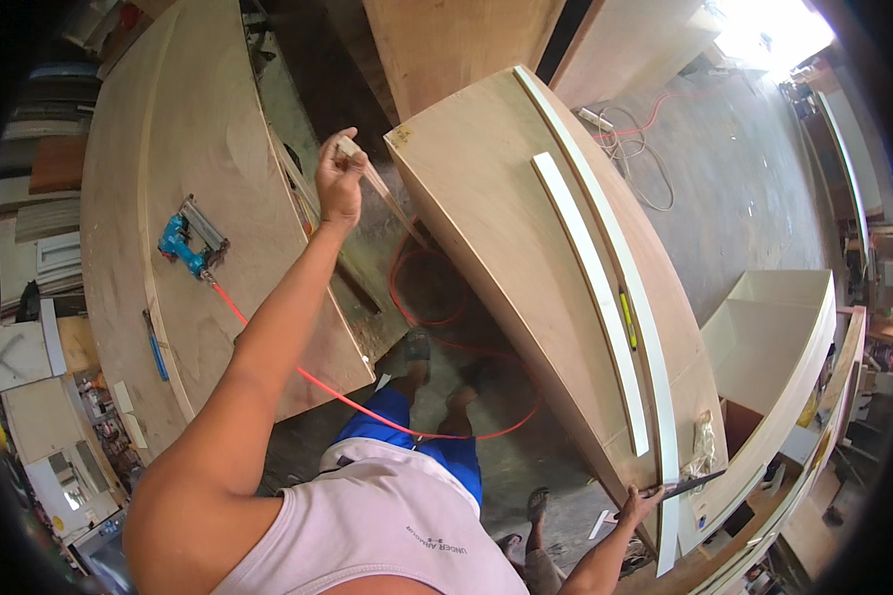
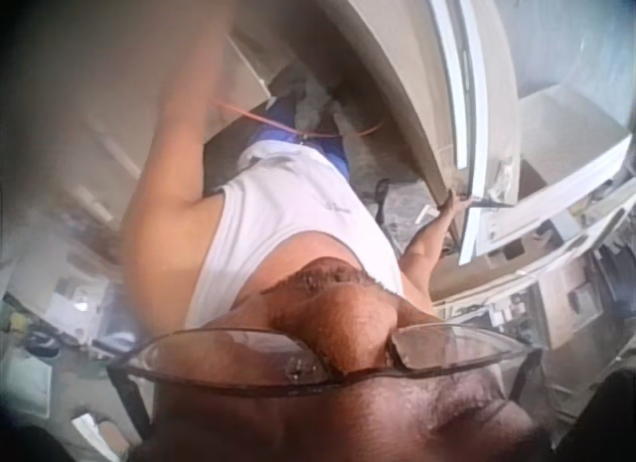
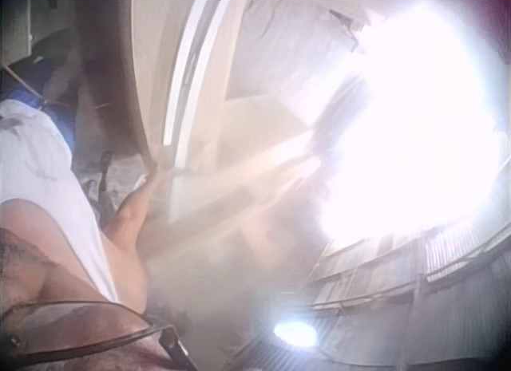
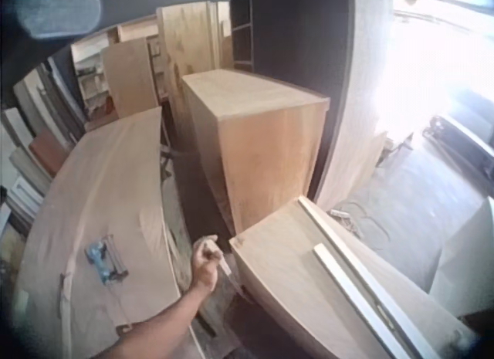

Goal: The person assembles a wooden cabinet by positioning trim pieces, marking them with a marker, and securing them with a nail gun. The person also uses a hand saw to cut a wooden strip and attaches it to the cabinet structure.

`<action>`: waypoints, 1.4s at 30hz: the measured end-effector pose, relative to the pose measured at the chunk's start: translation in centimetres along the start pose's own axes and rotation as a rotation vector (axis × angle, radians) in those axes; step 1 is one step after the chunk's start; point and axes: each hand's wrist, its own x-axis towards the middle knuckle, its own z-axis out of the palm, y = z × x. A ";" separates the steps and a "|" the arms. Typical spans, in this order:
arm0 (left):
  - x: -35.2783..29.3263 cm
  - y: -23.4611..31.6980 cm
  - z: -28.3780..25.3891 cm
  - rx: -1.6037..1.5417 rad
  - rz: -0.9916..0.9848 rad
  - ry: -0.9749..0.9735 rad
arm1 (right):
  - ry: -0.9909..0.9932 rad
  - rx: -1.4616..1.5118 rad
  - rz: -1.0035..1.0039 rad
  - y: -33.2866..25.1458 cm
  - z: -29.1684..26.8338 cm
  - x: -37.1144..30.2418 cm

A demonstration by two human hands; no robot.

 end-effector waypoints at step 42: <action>4.9 -15.5 -4.0 0.728 -0.014 -0.173 | -0.519 -0.225 0.095 -15.0 10.5 -17.9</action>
